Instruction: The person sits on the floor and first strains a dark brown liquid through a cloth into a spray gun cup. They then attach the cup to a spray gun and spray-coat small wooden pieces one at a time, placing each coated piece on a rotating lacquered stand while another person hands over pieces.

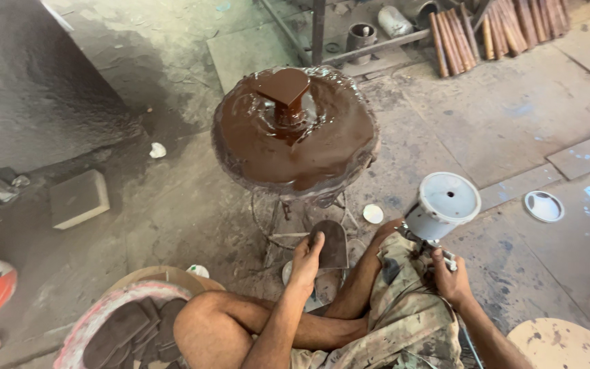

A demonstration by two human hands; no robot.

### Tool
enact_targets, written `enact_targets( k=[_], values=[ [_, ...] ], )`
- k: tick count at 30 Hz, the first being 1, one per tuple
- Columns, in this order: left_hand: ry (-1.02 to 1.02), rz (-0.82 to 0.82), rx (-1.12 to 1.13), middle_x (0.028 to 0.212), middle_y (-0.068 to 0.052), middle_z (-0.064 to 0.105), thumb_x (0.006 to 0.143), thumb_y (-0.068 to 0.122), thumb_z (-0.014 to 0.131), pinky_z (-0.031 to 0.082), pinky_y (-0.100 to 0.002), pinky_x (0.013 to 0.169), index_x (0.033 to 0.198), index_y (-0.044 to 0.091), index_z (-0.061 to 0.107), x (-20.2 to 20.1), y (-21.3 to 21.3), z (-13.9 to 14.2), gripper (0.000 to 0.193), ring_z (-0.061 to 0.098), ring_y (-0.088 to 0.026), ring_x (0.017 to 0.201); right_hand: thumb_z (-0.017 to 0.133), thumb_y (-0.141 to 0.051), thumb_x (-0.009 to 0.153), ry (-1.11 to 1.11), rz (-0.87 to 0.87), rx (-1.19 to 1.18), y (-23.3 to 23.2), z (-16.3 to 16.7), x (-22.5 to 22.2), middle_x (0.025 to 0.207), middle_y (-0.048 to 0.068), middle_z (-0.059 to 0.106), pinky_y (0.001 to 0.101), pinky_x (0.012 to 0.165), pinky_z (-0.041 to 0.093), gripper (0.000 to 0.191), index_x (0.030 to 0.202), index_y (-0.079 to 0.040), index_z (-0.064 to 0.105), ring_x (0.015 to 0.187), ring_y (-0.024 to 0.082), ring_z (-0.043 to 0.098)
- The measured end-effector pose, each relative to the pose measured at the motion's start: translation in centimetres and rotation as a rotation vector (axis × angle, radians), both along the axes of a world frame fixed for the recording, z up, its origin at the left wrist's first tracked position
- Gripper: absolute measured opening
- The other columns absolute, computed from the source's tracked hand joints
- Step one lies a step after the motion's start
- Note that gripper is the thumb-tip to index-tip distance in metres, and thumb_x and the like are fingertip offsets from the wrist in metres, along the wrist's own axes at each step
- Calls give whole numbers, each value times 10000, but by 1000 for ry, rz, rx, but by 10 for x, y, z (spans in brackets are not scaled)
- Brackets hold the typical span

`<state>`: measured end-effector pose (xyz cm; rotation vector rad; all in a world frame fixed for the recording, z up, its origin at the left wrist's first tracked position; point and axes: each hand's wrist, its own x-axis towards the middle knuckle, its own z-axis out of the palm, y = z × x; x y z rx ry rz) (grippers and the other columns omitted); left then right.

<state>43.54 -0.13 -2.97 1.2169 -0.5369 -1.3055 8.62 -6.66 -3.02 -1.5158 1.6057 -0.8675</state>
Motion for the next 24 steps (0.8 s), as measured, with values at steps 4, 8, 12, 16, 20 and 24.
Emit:
enact_targets(
  k=[4,8,12,16,20,24],
  values=[
    [41,124,138,1281,-86,672,943,611,595,431,-338,1048,1280,-38,650,4,-9,-30,734,574,-163,1207,513,-532,1037,-50,50,-41,-2,-8,-3,742,52,669,321,590,465,592,1040,26,711,685,108,546],
    [41,120,130,1237,-67,690,966,588,582,443,-324,1020,1251,-30,663,4,-11,-38,685,593,-145,1162,528,-505,1034,-113,-7,31,-4,-14,-4,760,59,678,318,563,467,564,1023,31,700,663,119,559],
    [38,58,-6,1152,-63,726,966,442,667,499,-307,930,1220,-30,686,0,-5,-25,536,631,-135,1051,527,-494,1028,-104,-21,34,-4,-17,-6,709,38,648,309,537,461,541,961,19,687,632,113,551],
    [-30,22,-67,1119,-63,739,887,197,802,548,-293,879,1190,-1,663,-4,0,-5,388,673,-136,995,514,-500,1064,-79,45,-16,-5,-17,-8,651,21,560,316,522,417,583,856,29,643,615,96,489],
    [-47,-13,-83,1106,-44,732,813,116,830,557,-295,894,1191,27,646,-5,1,7,430,681,-129,997,515,-496,1072,-68,44,-26,-6,-15,-7,632,17,549,318,517,403,593,807,27,605,603,95,481],
    [-67,-20,-49,1080,-42,742,870,217,797,544,-295,873,1168,15,683,-7,1,5,378,669,-125,982,491,-472,1017,-149,27,-4,-4,-18,-10,627,-7,614,296,496,431,500,839,-33,650,578,78,524]
  ],
)
